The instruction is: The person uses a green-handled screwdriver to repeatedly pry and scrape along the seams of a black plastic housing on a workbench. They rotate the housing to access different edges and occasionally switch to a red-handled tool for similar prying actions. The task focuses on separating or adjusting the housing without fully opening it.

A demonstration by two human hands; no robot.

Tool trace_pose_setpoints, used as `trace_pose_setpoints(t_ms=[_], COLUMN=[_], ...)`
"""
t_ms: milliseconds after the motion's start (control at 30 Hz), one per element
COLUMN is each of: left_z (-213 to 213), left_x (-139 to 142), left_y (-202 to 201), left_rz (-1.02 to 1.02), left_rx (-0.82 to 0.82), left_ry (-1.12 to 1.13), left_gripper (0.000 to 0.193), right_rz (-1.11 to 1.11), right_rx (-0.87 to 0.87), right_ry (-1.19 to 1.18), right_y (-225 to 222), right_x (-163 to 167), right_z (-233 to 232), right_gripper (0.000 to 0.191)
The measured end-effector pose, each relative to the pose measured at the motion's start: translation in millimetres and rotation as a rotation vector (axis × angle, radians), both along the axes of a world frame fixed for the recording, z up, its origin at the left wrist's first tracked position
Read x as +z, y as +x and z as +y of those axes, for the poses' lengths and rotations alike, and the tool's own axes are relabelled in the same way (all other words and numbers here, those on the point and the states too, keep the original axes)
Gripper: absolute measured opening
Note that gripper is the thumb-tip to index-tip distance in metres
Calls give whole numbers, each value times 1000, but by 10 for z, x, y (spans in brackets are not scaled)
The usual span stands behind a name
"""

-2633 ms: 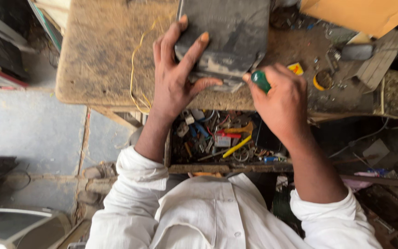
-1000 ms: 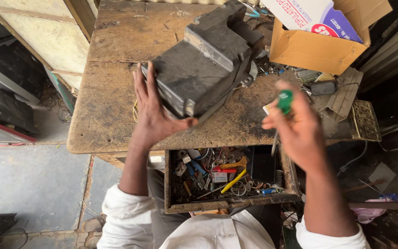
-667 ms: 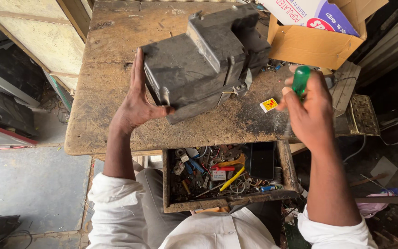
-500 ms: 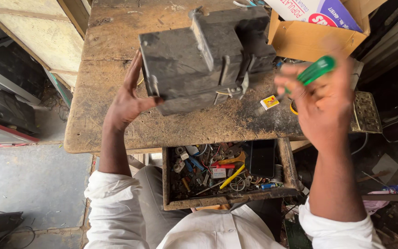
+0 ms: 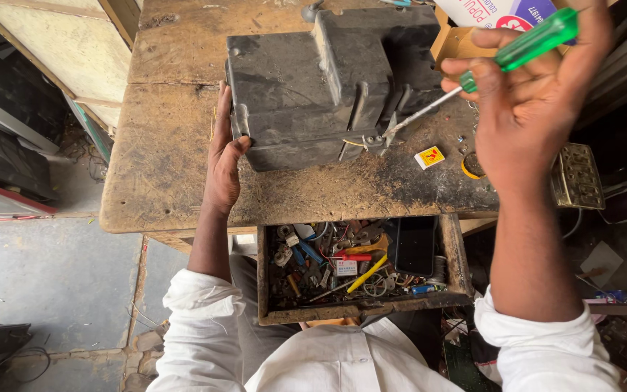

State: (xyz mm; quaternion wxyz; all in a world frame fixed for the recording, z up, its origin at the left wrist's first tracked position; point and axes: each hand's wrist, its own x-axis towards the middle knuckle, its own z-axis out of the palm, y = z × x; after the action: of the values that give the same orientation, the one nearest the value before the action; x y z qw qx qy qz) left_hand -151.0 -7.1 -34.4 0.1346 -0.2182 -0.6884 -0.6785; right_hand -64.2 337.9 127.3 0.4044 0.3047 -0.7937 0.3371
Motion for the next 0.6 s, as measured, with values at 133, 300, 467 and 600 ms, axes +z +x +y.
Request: trace_pose_setpoints(t_ms=[133,300,467,600], left_z=[0,4,41,138], left_x=[-15,-21,-72,-112], left_y=[-9,-17,-27,-41], left_rz=[15,36,89,137], left_rx=[10,17,48,158], left_ry=[-4,-9,8,-16], left_gripper=[88,85,81,86], right_rz=[9,-81,5,113], right_rx=[-32,12,-9,-12], right_ry=[7,-65,36,39], right_y=[-27,-22,-148,-416], right_x=[-65,-63,65,156], right_z=[-36,2,5,-94], right_gripper=[70,62,43,23])
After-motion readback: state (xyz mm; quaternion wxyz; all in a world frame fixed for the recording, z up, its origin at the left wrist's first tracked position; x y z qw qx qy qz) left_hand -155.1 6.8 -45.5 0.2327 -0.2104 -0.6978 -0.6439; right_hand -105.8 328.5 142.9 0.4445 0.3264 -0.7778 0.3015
